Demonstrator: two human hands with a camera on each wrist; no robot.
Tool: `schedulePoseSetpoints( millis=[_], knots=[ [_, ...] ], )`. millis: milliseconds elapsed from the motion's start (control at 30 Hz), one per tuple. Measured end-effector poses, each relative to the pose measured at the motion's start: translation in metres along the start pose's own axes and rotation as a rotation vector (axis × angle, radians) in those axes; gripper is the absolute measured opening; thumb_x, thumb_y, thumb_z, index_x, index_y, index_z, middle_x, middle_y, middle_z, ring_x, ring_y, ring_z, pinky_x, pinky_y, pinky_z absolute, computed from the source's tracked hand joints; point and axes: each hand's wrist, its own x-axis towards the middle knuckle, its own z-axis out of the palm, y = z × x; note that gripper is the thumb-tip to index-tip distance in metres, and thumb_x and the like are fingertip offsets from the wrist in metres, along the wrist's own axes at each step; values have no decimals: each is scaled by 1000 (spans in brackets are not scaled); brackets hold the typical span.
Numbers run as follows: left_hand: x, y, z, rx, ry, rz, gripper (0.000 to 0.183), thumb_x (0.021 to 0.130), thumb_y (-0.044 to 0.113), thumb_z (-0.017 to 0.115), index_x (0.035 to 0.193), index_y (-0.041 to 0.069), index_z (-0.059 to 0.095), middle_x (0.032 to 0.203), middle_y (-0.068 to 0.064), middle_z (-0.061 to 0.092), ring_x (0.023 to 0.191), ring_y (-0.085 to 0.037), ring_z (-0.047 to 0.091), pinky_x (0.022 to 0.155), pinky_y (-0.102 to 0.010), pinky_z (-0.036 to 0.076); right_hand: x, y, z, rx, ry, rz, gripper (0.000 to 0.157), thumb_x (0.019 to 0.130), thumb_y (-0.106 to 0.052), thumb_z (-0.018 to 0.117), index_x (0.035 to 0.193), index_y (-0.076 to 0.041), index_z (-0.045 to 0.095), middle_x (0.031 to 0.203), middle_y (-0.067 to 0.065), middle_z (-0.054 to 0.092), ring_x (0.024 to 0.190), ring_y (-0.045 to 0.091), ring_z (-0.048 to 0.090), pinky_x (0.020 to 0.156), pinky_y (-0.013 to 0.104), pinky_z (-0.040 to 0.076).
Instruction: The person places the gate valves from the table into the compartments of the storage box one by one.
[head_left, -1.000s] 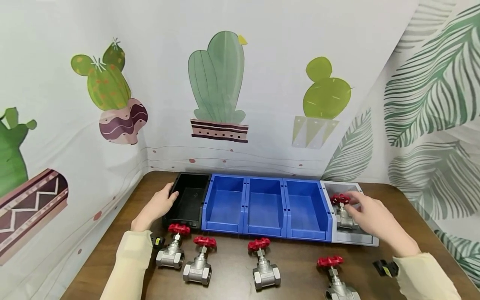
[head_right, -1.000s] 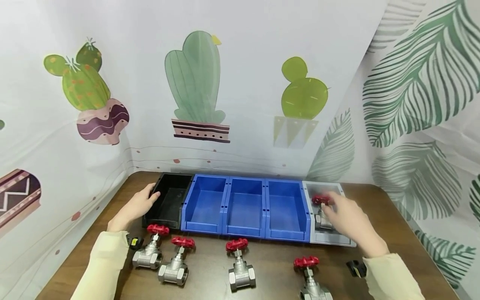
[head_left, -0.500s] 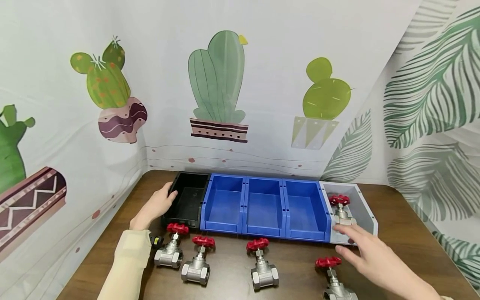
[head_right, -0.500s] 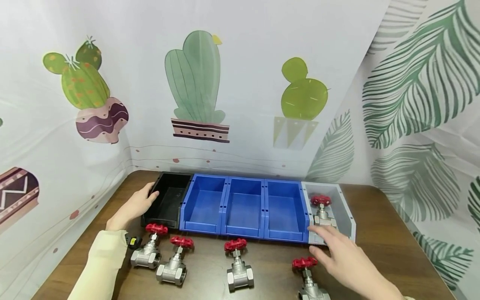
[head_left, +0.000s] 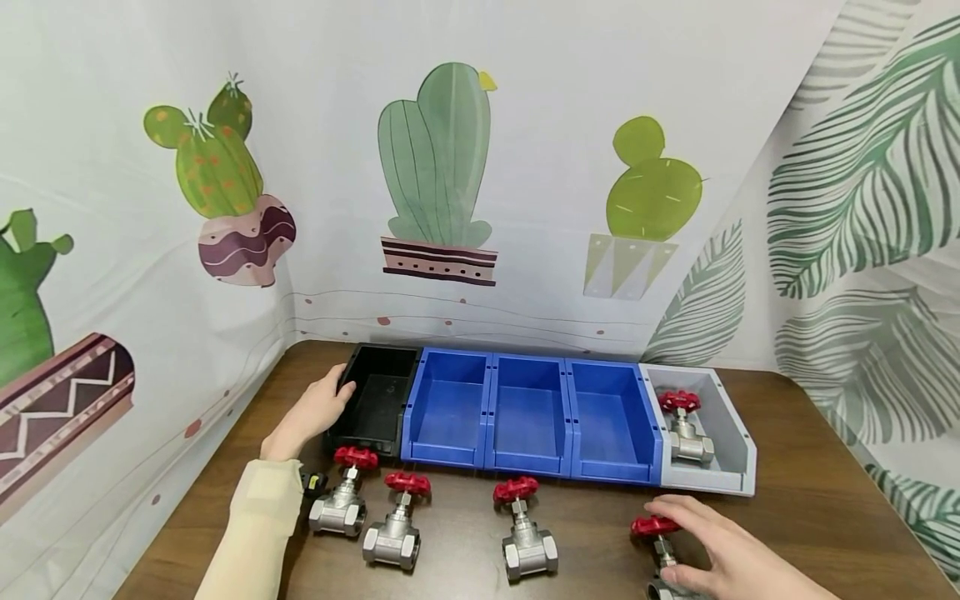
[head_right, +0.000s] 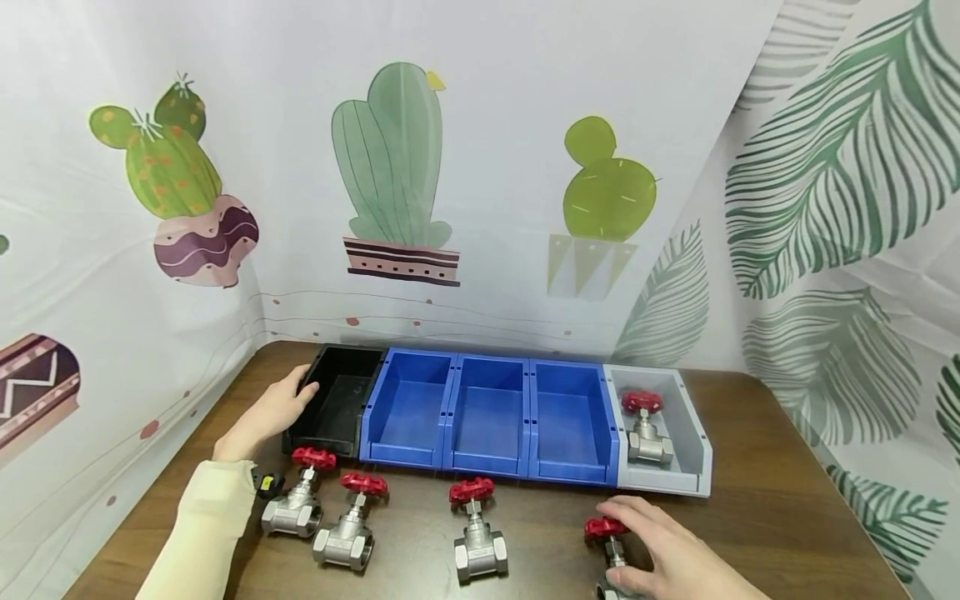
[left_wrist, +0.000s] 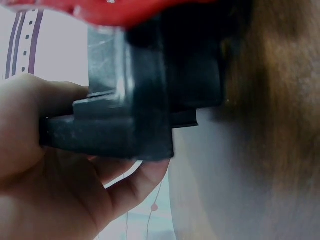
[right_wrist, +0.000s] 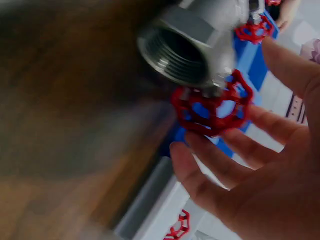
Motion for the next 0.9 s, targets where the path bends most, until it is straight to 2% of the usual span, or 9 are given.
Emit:
schedulePoseSetpoints(
  millis=[133,300,467,567,700,900],
  knots=[
    [1,0,0,-3,1,1,46,105,16,43,142,-9,33,129,-35,51,119,-47,51,95,-58,40,-5,6,9,18,39,-79,72,79,-44,80,138,-15,53,128,3,56,116,8,49,82,27,48],
    [0,0,-1,2,-5,-4,46,105,17,43,142,-9,32,130,-36,50,120,-47,50,96,-58,40,-4,10,16,198,21,-133,80,76,-34,85,141,-6,46,130,3,52,117,4,47,83,24,48],
    [-2,0,-1,-7,3,0,44,105,16,43,141,-8,34,126,-35,53,116,-47,53,93,-58,42,-3,9,22,340,-16,-126,88,75,-28,87,145,-2,39,133,4,43,113,6,43,75,24,48],
    [-2,1,0,-7,5,-4,44,105,16,44,141,-7,35,126,-35,54,115,-47,53,92,-58,42,-3,9,25,336,-5,-132,91,75,-29,87,146,-2,37,134,3,39,115,5,40,75,24,47],
    [0,0,1,-2,-1,-8,45,105,17,43,142,-8,34,126,-35,53,115,-47,54,92,-57,42,-2,8,28,312,22,-154,92,73,-32,88,145,-2,38,135,1,38,121,2,36,84,23,46],
    [1,-1,2,4,-3,-7,46,105,17,43,142,-8,33,127,-35,53,116,-46,53,93,-57,42,2,6,34,297,62,-235,92,74,-36,87,144,2,39,138,6,39,127,3,33,95,20,40]
  ],
)
